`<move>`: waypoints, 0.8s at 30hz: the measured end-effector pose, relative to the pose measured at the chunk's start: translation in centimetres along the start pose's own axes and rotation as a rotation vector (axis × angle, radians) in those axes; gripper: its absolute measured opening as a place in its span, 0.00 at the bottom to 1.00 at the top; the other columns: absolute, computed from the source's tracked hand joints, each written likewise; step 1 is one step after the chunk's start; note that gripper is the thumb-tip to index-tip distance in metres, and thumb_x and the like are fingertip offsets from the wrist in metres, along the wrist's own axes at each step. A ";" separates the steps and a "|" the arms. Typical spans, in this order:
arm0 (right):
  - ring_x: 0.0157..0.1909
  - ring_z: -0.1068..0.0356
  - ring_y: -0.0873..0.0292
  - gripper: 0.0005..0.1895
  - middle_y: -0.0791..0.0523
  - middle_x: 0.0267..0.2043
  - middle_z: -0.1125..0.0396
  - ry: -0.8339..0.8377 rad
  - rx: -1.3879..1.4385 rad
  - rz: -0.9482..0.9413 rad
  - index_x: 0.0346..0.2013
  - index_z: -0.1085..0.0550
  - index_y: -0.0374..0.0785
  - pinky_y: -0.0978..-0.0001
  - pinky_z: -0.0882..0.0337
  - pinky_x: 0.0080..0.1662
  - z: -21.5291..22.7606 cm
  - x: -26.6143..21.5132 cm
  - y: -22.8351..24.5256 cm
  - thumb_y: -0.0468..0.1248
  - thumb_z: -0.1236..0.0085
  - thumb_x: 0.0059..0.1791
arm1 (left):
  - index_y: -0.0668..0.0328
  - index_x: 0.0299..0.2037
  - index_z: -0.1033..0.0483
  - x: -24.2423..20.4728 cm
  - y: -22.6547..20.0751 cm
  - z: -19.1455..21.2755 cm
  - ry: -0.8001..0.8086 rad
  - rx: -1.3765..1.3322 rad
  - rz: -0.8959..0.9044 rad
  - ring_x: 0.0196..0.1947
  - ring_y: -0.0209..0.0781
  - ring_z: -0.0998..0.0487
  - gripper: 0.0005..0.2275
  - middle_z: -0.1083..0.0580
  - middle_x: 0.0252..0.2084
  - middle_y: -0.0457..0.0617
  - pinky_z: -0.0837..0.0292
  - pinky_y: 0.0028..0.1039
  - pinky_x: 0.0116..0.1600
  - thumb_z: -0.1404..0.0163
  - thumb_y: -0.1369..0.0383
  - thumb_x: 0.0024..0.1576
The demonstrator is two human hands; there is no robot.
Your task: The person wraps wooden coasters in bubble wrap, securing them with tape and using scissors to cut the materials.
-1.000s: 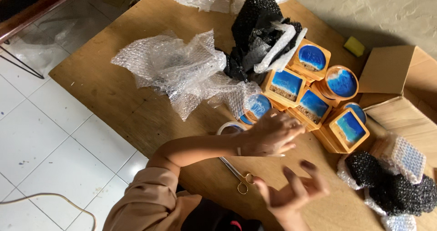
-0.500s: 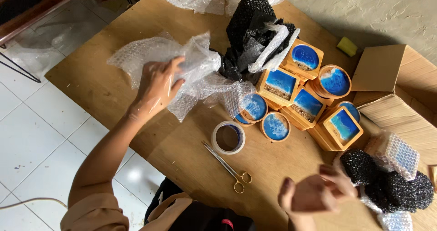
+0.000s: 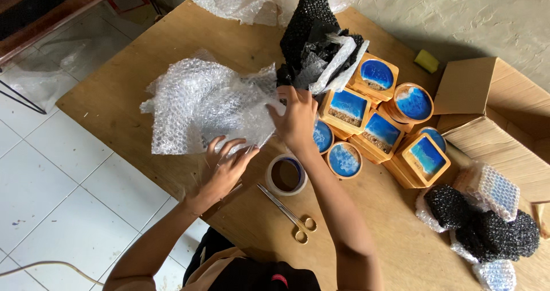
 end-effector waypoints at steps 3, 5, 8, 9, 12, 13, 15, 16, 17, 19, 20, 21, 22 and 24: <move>0.40 0.34 0.53 0.16 0.57 0.28 0.31 -0.090 -0.014 0.014 0.35 0.32 0.41 0.60 0.39 0.46 -0.4 0.6 -1.1 0.37 0.37 0.36 | 0.46 0.48 0.29 -0.7 0.7 0.4 -0.042 0.010 -0.055 0.46 0.36 0.28 0.16 0.26 0.33 0.41 0.44 0.41 0.54 0.50 0.73 0.49; 0.35 0.32 0.49 0.18 0.54 0.26 0.31 -0.168 0.140 0.010 0.37 0.34 0.38 0.57 0.33 0.41 1.7 0.5 -0.5 0.33 0.37 0.37 | 0.46 0.47 0.27 -1.1 1.6 1.2 -0.132 -0.021 -0.027 0.45 0.37 0.29 0.14 0.27 0.34 0.40 0.48 0.43 0.56 0.51 0.73 0.51; 0.28 0.29 0.52 0.19 0.51 0.24 0.31 -0.143 0.251 -0.075 0.46 0.38 0.41 0.62 0.29 0.34 3.9 0.3 -0.1 0.33 0.43 0.44 | 0.47 0.35 0.23 1.3 1.5 4.5 -0.281 0.026 -0.003 0.43 0.41 0.26 0.07 0.29 0.28 0.42 0.41 0.40 0.47 0.47 0.74 0.50; 0.28 0.29 0.52 0.19 0.51 0.24 0.31 -0.148 0.248 -0.077 0.46 0.38 0.41 0.62 0.29 0.34 4.5 0.2 -0.2 0.33 0.43 0.44 | 0.47 0.35 0.23 1.7 1.4 5.2 -0.282 0.022 -0.007 0.43 0.41 0.26 0.07 0.29 0.28 0.42 0.41 0.40 0.47 0.47 0.74 0.50; 0.29 0.29 0.54 0.14 0.51 0.25 0.31 -0.160 0.471 -0.161 0.46 0.38 0.38 0.66 0.31 0.35 5.9 -0.5 -1.7 0.30 0.50 0.47 | 0.51 0.38 0.23 2.1 2.5 7.1 -0.356 -0.050 0.102 0.44 0.48 0.28 0.07 0.28 0.39 0.48 0.37 0.38 0.49 0.48 0.74 0.51; 0.33 0.29 0.50 0.12 0.48 0.30 0.33 -0.193 0.596 -0.208 0.46 0.39 0.37 0.59 0.31 0.40 6.2 -0.9 -2.9 0.28 0.55 0.48 | 0.52 0.40 0.25 1.7 3.3 6.8 -0.346 -0.094 0.150 0.46 0.46 0.29 0.07 0.28 0.42 0.48 0.39 0.37 0.51 0.49 0.73 0.52; 0.38 0.30 0.46 0.11 0.45 0.35 0.35 -0.227 0.717 -0.254 0.47 0.40 0.36 0.52 0.31 0.45 6.6 -2.1 -4.8 0.26 0.61 0.49 | 0.53 0.42 0.28 1.9 3.9 7.2 -0.338 -0.141 0.196 0.49 0.45 0.31 0.08 0.29 0.45 0.48 0.42 0.36 0.53 0.51 0.72 0.53; 0.40 0.33 0.49 0.11 0.47 0.35 0.37 -0.219 0.724 -0.251 0.46 0.40 0.36 0.52 0.34 0.47 6.8 -2.7 -5.6 0.25 0.63 0.50 | 0.56 0.42 0.27 2.6 3.6 8.0 -0.333 -0.115 0.170 0.48 0.47 0.31 0.07 0.29 0.47 0.49 0.40 0.37 0.52 0.52 0.72 0.54; 0.42 0.35 0.52 0.12 0.48 0.36 0.40 -0.209 0.731 -0.248 0.46 0.40 0.36 0.51 0.37 0.49 7.0 -3.3 -6.3 0.24 0.66 0.50 | 0.58 0.43 0.27 3.2 3.3 8.7 -0.327 -0.089 0.145 0.48 0.49 0.30 0.07 0.29 0.48 0.49 0.38 0.38 0.50 0.53 0.72 0.55; 0.38 0.35 0.57 0.13 0.51 0.33 0.40 -0.242 0.807 -0.254 0.48 0.41 0.37 0.60 0.35 0.46 7.3 -3.9 -6.0 0.25 0.66 0.51 | 0.58 0.44 0.28 4.6 4.0 8.7 -0.297 -0.093 0.181 0.49 0.52 0.33 0.08 0.32 0.51 0.51 0.40 0.42 0.52 0.52 0.71 0.54; 0.34 0.35 0.62 0.14 0.54 0.30 0.40 -0.274 0.886 -0.260 0.50 0.43 0.39 0.69 0.32 0.43 7.5 -4.4 -5.9 0.26 0.66 0.51 | 0.58 0.45 0.29 5.3 4.4 8.6 -0.265 -0.094 0.216 0.50 0.55 0.35 0.10 0.34 0.53 0.53 0.42 0.45 0.53 0.50 0.70 0.54; 0.34 0.35 0.62 0.14 0.54 0.30 0.40 -0.270 0.886 -0.261 0.50 0.43 0.39 0.69 0.32 0.43 7.2 -4.6 -6.4 0.26 0.66 0.51 | 0.58 0.45 0.29 5.8 4.6 8.4 -0.264 -0.094 0.220 0.50 0.55 0.35 0.10 0.34 0.53 0.53 0.42 0.45 0.53 0.50 0.70 0.54; 0.33 0.36 0.63 0.13 0.54 0.30 0.41 -0.299 0.924 -0.272 0.49 0.42 0.38 0.69 0.33 0.42 7.0 -4.9 -7.0 0.26 0.66 0.51 | 0.60 0.51 0.36 6.1 5.9 7.1 -0.127 -0.205 0.396 0.51 0.62 0.36 0.17 0.34 0.53 0.59 0.46 0.51 0.53 0.49 0.67 0.53; 0.32 0.37 0.64 0.11 0.54 0.29 0.42 -0.326 0.963 -0.271 0.48 0.42 0.38 0.70 0.33 0.42 6.9 -5.2 -8.1 0.26 0.66 0.51 | 0.63 0.58 0.43 5.8 7.5 4.6 0.001 -0.314 0.569 0.51 0.70 0.37 0.25 0.35 0.53 0.66 0.50 0.57 0.53 0.49 0.64 0.52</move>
Point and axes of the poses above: each hand's wrist, its own x-axis towards the middle knuckle, its own z-axis out of the back of the hand, y = z × x, the point moved 7 cm from there along x, towards the middle knuckle
